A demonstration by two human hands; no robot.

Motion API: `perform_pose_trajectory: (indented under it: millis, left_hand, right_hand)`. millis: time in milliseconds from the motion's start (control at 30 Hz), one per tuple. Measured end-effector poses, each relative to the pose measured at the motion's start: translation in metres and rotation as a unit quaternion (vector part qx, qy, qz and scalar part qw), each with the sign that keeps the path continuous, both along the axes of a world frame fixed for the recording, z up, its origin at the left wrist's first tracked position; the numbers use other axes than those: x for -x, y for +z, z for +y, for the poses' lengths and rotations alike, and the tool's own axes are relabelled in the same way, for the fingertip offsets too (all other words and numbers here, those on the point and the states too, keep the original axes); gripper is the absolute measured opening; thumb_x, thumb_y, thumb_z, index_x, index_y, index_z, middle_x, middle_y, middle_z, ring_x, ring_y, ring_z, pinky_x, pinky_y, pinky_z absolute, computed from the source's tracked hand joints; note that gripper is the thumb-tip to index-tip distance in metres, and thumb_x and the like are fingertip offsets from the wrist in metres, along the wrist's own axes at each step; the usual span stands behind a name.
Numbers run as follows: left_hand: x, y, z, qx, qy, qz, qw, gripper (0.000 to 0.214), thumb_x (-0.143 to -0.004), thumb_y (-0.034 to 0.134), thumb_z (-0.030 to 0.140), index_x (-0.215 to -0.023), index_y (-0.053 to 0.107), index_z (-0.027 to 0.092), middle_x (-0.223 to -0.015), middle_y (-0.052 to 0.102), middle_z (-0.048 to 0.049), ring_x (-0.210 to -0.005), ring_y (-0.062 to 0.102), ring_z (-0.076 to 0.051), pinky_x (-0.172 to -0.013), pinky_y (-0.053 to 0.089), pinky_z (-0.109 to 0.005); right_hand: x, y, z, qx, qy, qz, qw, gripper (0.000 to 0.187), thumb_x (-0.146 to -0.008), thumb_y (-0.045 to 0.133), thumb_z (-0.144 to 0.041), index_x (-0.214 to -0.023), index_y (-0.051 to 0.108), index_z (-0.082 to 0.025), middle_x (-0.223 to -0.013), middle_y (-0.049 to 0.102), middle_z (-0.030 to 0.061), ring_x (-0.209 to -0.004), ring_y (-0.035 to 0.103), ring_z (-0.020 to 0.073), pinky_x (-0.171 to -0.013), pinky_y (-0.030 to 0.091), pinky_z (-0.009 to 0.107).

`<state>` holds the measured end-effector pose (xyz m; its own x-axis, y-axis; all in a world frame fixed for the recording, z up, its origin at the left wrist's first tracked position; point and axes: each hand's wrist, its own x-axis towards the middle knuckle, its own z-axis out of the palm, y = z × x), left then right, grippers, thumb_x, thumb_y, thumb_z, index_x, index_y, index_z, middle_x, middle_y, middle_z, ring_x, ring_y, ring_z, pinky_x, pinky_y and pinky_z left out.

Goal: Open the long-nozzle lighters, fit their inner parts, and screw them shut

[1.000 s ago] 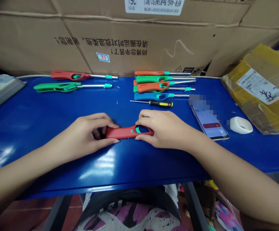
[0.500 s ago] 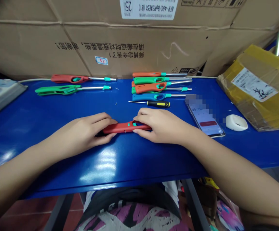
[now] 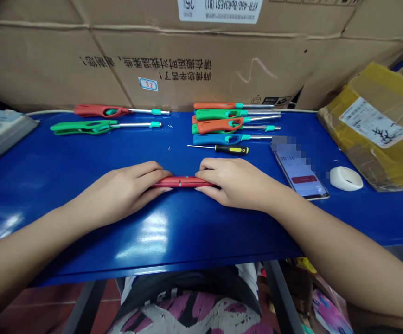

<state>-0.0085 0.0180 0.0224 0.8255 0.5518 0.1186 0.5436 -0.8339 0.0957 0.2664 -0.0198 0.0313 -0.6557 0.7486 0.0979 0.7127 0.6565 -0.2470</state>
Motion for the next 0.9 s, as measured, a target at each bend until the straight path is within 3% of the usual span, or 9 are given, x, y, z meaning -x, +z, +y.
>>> perform_pose_trajectory:
  millis: [500, 667, 767, 900]
  left_hand:
    - [0.0, 0.003, -0.003, -0.012, -0.024, -0.025, 0.999, 0.033, -0.107, 0.039, 0.032, -0.114, 0.066, 0.014, -0.099, 0.07, -0.0085, -0.086, 0.068, -0.023, -0.073, 0.053, -0.033]
    - [0.003, 0.007, 0.0, 0.044, 0.002, -0.136, 0.99, 0.027, -0.103, 0.054, 0.037, -0.11, 0.071, 0.017, -0.1, 0.073, -0.0066, -0.088, 0.069, -0.019, -0.076, 0.054, -0.028]
    - [0.004, 0.006, 0.003, 0.038, 0.018, -0.222, 0.974, 0.026, -0.098, 0.064, 0.04, -0.107, 0.073, 0.017, -0.1, 0.075, -0.0053, -0.087, 0.07, -0.017, -0.08, 0.054, -0.026]
    - [0.005, 0.003, 0.007, 0.041, -0.016, -0.24, 0.97, 0.025, -0.098, 0.065, 0.035, -0.114, 0.071, 0.016, -0.106, 0.074, -0.007, -0.092, 0.07, -0.017, -0.086, 0.054, -0.025]
  right_hand:
    - [0.002, 0.003, -0.001, 0.002, -0.003, -0.003, 1.0, 0.028, -0.103, 0.052, -0.032, -0.114, 0.073, -0.018, -0.108, 0.072, 0.0083, -0.09, 0.069, 0.0209, -0.075, 0.053, 0.032]
    - [-0.003, 0.003, 0.003, -0.048, -0.04, 0.005, 0.998, 0.026, -0.101, 0.053, -0.032, -0.11, 0.072, -0.017, -0.106, 0.074, 0.0101, -0.095, 0.071, 0.0236, -0.081, 0.054, 0.035]
    - [-0.006, 0.005, 0.005, -0.061, -0.067, 0.004, 0.996, 0.025, -0.102, 0.053, -0.032, -0.11, 0.072, -0.017, -0.106, 0.075, 0.0098, -0.098, 0.07, 0.0246, -0.085, 0.055, 0.036]
    - [-0.009, 0.005, 0.008, -0.056, -0.083, 0.007, 0.995, 0.024, -0.102, 0.054, -0.031, -0.108, 0.073, -0.017, -0.105, 0.075, 0.0094, -0.097, 0.071, 0.0239, -0.086, 0.055, 0.036]
